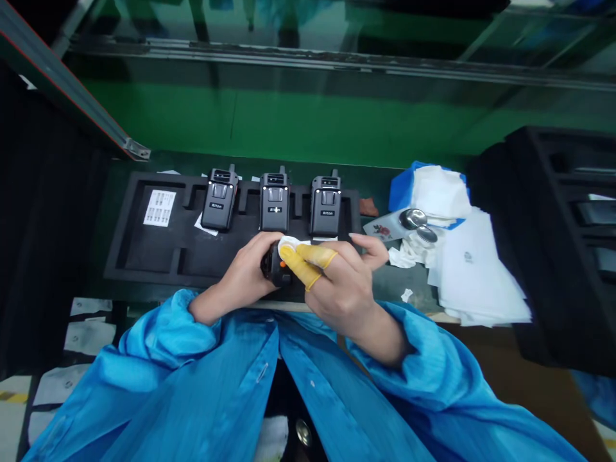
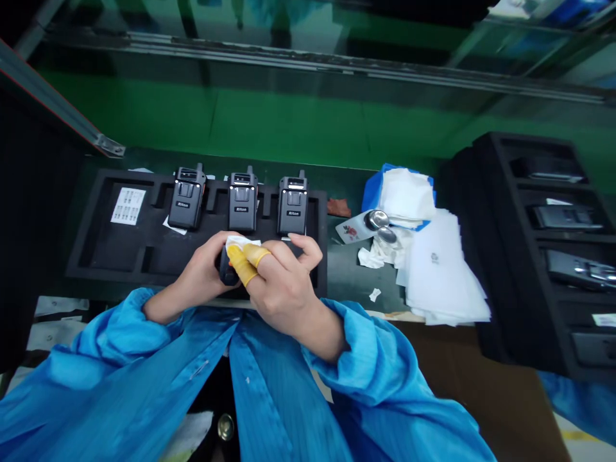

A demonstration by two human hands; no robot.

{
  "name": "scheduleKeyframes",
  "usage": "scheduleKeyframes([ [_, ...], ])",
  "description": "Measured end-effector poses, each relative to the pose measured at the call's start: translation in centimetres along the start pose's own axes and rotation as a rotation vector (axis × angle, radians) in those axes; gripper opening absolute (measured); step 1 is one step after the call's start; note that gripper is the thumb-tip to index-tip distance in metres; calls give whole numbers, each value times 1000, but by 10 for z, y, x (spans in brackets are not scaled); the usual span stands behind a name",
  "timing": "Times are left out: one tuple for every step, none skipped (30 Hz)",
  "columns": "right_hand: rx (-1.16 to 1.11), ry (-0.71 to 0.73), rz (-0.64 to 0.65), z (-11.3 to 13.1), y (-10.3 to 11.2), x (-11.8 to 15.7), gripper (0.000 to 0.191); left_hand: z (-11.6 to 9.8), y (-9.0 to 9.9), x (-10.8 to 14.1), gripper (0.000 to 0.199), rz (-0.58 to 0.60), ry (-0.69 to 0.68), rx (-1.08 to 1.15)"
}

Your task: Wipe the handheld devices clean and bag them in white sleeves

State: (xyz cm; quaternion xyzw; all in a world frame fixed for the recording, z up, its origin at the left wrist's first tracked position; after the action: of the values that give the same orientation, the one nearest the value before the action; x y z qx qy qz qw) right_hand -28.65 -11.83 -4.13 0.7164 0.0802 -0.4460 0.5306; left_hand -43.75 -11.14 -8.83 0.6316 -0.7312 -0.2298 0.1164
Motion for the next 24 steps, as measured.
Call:
scheduleKeyframes([
  [-8,-5,9,1,0,-1,28,0,0,0,45,3,-1,5],
  [-9,-4,13,2,0,-1,29,0,0,0,44,0,-3,11],
  [-6,-2,16,2,-1,-2,30,0,1,0,44,-6,-1,14],
  [1,-1,13,2,-1,-3,31,0,1,0,43,-13,3,15],
  [7,3,6,2,-1,-3,31,0,2,1,44,-19,11,10],
  [9,4,1,1,-1,-3,30,0,2,1,45,-24,22,3],
  [7,1,-4,-1,-1,-3,29,1,3,1,47,-25,34,-5],
  [7,-5,-8,-3,-1,-3,28,1,3,1,48,-24,42,-11],
  [8,-15,-8,-5,0,-2,28,2,3,1,48,-20,47,-17],
  [11,-24,-12,-6,0,-2,28,2,3,1,48,-16,45,-18],
  [14,-32,-17,-7,1,-3,28,2,3,1,48,-12,40,-16],
  [15,-37,-21,-7,1,-4,29,1,3,1,48,-9,31,-10],
  [13,-37,-19,-6,1,-5,29,1,3,1,47,-7,24,-1],
  [8,-35,-10,-5,0,-6,30,1,3,1,46,-8,18,8],
  [-1,-29,4,-4,0,-7,31,0,3,1,45,-10,17,15],
  [-10,-22,23,-3,-1,-8,32,0,3,1,44,-12,19,19],
  [-21,-12,44,-2,-1,-9,34,0,3,1,45,-11,22,18],
  [-32,-3,59,-2,-1,-10,35,0,3,0,45,-8,25,15],
  [-46,9,74,-1,-1,-10,35,0,3,0,46,-3,28,10],
  [-61,21,85,-2,0,-10,36,-1,3,0,46,3,30,5],
  [-74,32,89,-3,0,-9,37,-1,3,0,46,8,29,3],
  [-84,40,86,-4,1,-8,38,-1,3,0,46,10,26,2],
  [-91,44,79,-6,2,-7,39,-1,3,0,45,10,24,1],
  [-88,40,68,-9,3,-6,39,-1,3,0,45,8,27,0],
])
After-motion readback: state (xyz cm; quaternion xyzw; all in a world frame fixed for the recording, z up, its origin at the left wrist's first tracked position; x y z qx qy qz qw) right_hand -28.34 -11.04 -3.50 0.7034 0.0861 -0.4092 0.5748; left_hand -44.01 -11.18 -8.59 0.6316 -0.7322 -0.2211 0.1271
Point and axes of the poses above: each hand's wrist, its own x-axis away from the middle knuckle, its own y-axis out of the back of the hand, z = x × y, the point moved 3 cm from there along -x, towards the middle knuckle, and after that the axes turned 11 degrees about y, right-handed, at the moved point
